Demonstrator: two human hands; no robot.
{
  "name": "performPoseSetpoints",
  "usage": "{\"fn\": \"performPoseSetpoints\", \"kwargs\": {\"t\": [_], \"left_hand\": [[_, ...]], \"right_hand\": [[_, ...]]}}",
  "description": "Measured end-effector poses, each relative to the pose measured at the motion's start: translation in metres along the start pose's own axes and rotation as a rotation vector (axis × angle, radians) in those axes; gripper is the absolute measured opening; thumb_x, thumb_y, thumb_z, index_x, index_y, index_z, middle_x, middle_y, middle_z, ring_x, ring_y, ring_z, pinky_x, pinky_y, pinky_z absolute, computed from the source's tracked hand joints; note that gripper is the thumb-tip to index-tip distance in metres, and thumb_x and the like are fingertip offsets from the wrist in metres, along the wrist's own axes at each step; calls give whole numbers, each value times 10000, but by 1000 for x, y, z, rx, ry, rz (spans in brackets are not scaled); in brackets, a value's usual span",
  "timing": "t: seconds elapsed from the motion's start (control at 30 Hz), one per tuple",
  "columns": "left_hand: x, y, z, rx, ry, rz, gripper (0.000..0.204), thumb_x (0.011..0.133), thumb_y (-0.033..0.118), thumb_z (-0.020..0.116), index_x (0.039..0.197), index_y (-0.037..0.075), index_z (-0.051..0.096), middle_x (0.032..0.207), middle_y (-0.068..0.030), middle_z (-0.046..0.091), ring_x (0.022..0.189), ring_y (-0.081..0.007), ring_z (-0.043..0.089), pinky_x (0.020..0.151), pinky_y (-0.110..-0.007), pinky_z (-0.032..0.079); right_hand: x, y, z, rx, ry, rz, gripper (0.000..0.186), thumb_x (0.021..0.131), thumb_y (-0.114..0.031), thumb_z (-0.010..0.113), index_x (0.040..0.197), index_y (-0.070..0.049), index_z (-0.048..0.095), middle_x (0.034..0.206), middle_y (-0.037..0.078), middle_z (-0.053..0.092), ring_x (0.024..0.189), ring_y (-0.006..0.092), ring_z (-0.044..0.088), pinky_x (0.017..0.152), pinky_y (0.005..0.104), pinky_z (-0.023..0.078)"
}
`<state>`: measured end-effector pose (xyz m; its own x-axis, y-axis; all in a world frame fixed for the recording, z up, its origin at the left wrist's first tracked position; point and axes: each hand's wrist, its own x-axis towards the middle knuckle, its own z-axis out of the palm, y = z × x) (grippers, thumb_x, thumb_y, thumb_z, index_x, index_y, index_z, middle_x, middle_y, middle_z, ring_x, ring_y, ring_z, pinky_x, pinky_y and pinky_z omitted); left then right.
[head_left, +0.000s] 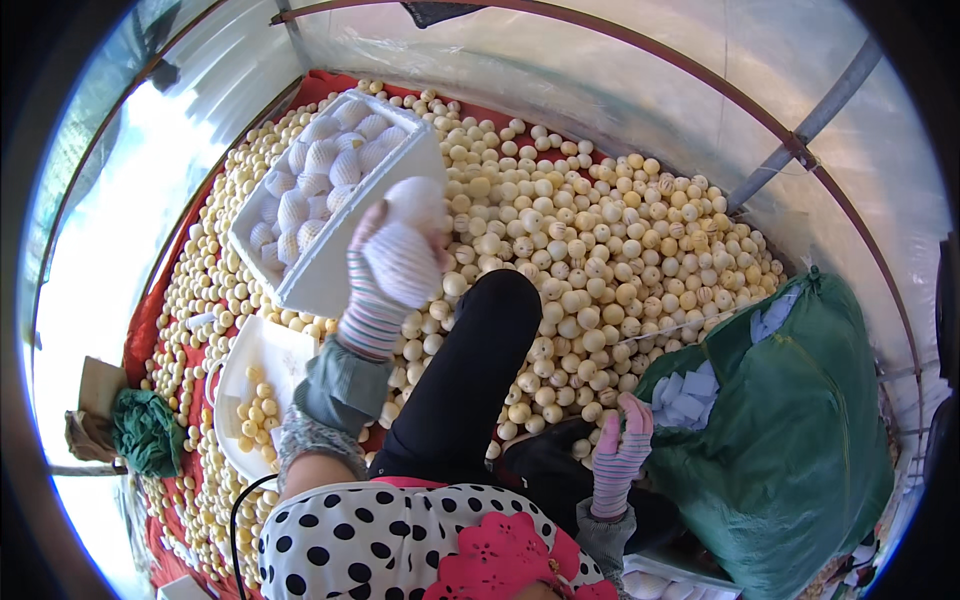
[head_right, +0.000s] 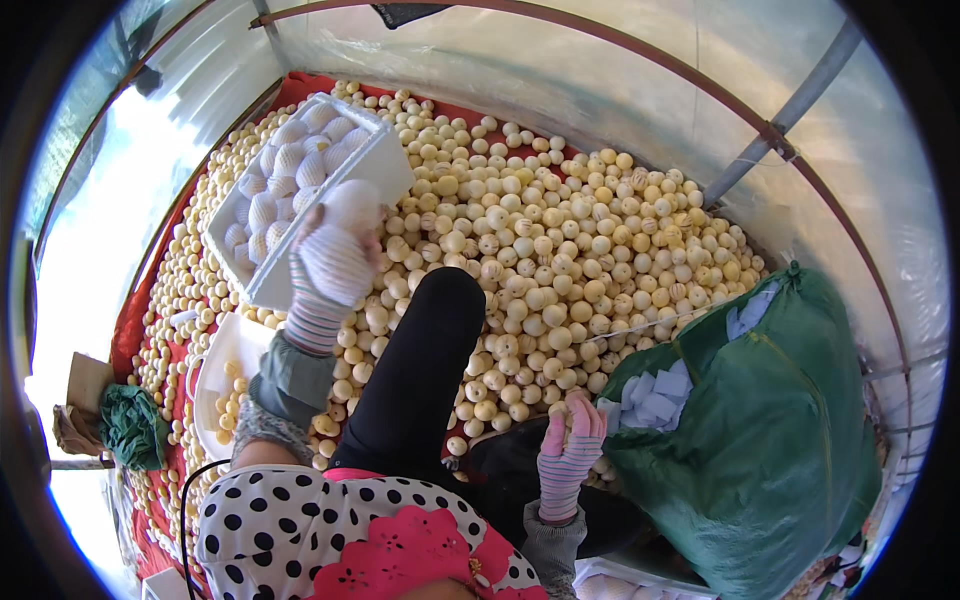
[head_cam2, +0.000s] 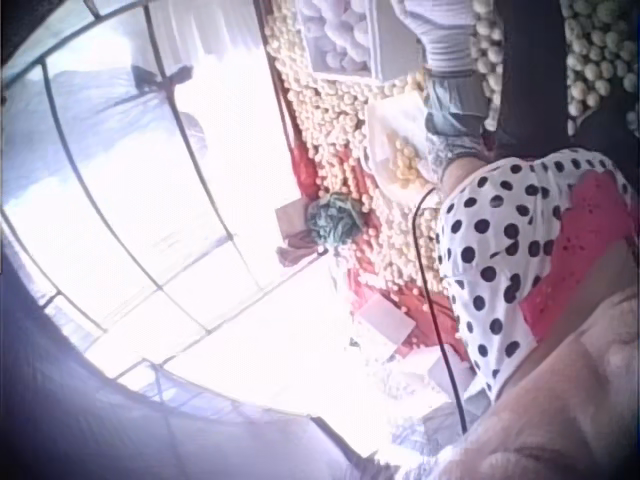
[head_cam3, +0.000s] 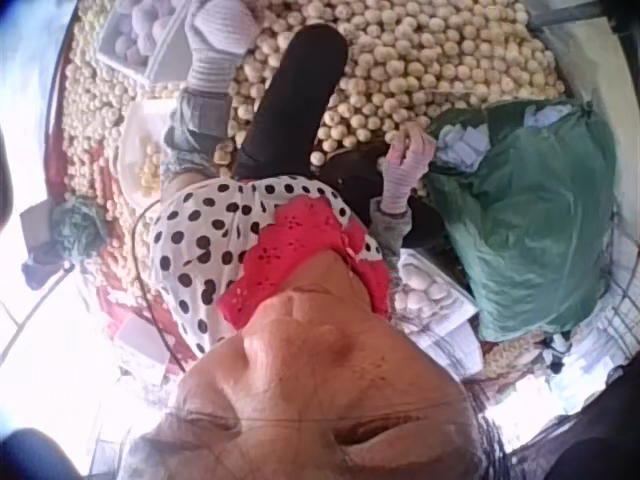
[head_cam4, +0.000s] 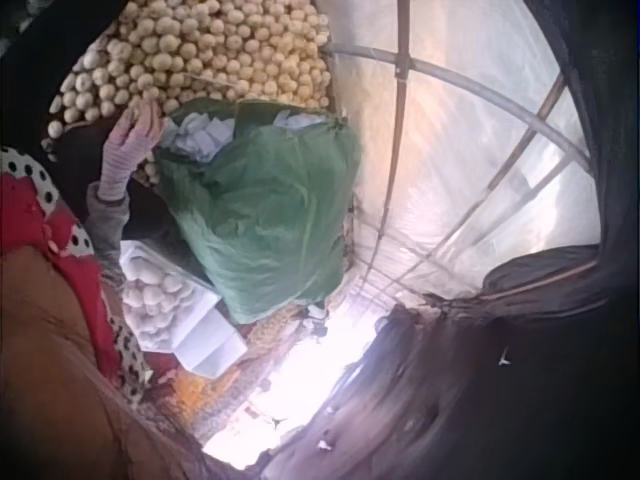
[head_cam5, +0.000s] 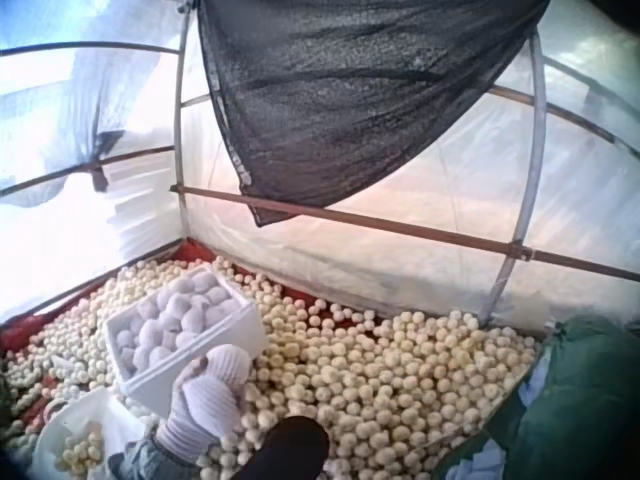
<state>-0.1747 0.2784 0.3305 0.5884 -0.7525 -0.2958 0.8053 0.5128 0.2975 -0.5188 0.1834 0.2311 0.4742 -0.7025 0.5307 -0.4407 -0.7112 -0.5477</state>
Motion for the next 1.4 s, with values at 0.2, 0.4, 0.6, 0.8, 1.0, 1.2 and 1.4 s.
{"fn": "performPoseSetpoints", "kwargs": {"t": [0.2, 0.4, 0.6, 0.8, 1.0, 1.2, 1.4], "left_hand": [[55, 237, -167, 873, 323, 874, 449, 841, 293, 622, 1216, 60, 537, 1092, -104, 593, 931, -242, 595, 769, -357, 521], [73, 303, -225, 1991, 1136, 812, 547, 901, 361, 562, 1355, 85, 427, 1295, -158, 500, 1126, -294, 527, 951, -436, 450], [92, 302, -238, 2311, 1170, 581, 506, 922, 344, 527, 1341, 72, 445, 1303, -157, 499, 1163, -291, 508, 981, -435, 430], [86, 220, -147, 2103, 730, 1030, 470, 942, 326, 492, 1328, 60, 463, 1311, -155, 498, 1199, -288, 489, 1011, -434, 410], [32, 18, 4, 1790, -81, 1123, 382, 976, 197, 352, 1292, 42, 502, 1282, -144, 537, 1172, -267, 528, 1037, -441, 399], [0, -172, 3, 1044, -486, 278, 390, 952, 282, 457, 1180, -22, 544, 1117, -169, 603, 947, -255, 618, 810, -353, 514], [-11, -293, -89, 914, -268, -784, 367, 926, 271, 563, 1150, -19, 583, 1014, -109, 646, 886, -181, 636, 781, -300, 537]], "right_hand": [[-53, 67, 30, -188, -334, 227, 219, 834, -214, 608, 1013, -91, 584, 947, 95, 626, 899, 286, 583, 896, 459, 400], [-41, 98, 43, -242, -465, 377, 284, 824, -253, 609, 1062, -105, 564, 974, 114, 618, 907, 308, 574, 857, 437, 416], [-12, 127, 66, -181, -534, 518, 345, 832, -252, 600, 1127, -82, 546, 996, 154, 610, 921, 345, 574, 823, 422, 454], [1, 233, 36, 259, 20, 944, 230, 869, -166, 576, 1069, -55, 599, 857, 83, 620, 707, 188, 585, 665, 300, 484], [-21, 347, -46, 76, 355, 1084, 389, 882, -161, 545, 1254, -73, 472, 956, 73, 584, 737, 161, 554, 683, 291, 469], [-2, 353, -50, -751, -217, 699, 413, 801, -156, 563, 1211, -158, 514, 1144, 138, 558, 1046, 337, 541, 887, 424, 447], [33, 362, 3, -1038, -236, 348, 316, 887, -239, 462, 1189, -189, 539, 1187, 123, 517, 1197, 319, 431, 947, 446, 391]]}}
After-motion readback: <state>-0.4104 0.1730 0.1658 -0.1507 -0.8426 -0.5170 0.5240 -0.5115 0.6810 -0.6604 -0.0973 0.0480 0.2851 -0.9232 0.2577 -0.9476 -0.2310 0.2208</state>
